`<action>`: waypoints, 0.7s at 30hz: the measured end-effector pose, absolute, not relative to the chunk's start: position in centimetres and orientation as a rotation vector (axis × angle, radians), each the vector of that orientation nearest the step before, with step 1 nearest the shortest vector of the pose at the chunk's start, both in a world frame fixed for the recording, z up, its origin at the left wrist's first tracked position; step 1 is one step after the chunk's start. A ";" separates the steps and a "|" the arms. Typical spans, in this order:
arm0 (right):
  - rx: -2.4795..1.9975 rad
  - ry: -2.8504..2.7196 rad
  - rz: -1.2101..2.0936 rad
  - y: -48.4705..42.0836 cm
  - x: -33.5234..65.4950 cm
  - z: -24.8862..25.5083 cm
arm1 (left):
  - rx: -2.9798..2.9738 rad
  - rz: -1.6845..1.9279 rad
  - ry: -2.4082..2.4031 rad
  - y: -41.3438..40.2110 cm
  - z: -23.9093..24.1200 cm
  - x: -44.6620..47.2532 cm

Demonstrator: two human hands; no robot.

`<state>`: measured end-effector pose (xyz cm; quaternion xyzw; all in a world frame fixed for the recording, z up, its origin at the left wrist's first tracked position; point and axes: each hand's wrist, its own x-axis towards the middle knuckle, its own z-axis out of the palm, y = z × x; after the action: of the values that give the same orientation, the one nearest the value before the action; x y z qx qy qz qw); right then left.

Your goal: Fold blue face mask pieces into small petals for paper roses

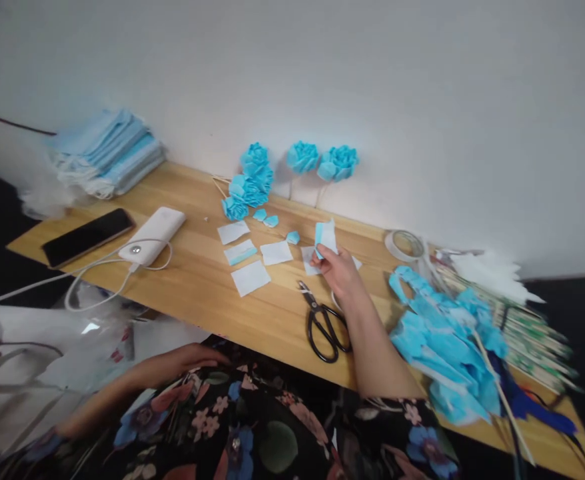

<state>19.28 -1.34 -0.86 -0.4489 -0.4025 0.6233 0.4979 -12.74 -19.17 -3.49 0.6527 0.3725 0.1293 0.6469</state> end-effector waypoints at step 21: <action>-1.188 -1.237 1.409 -1.7 18.6 -1.8 | 1.160 0.933 0.952 -0.1 0.4 0.5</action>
<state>18.64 -1.75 -1.79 -0.4793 -0.4991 0.5686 0.4449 0.49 -0.06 0.37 0.5075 0.4165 0.4083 0.6343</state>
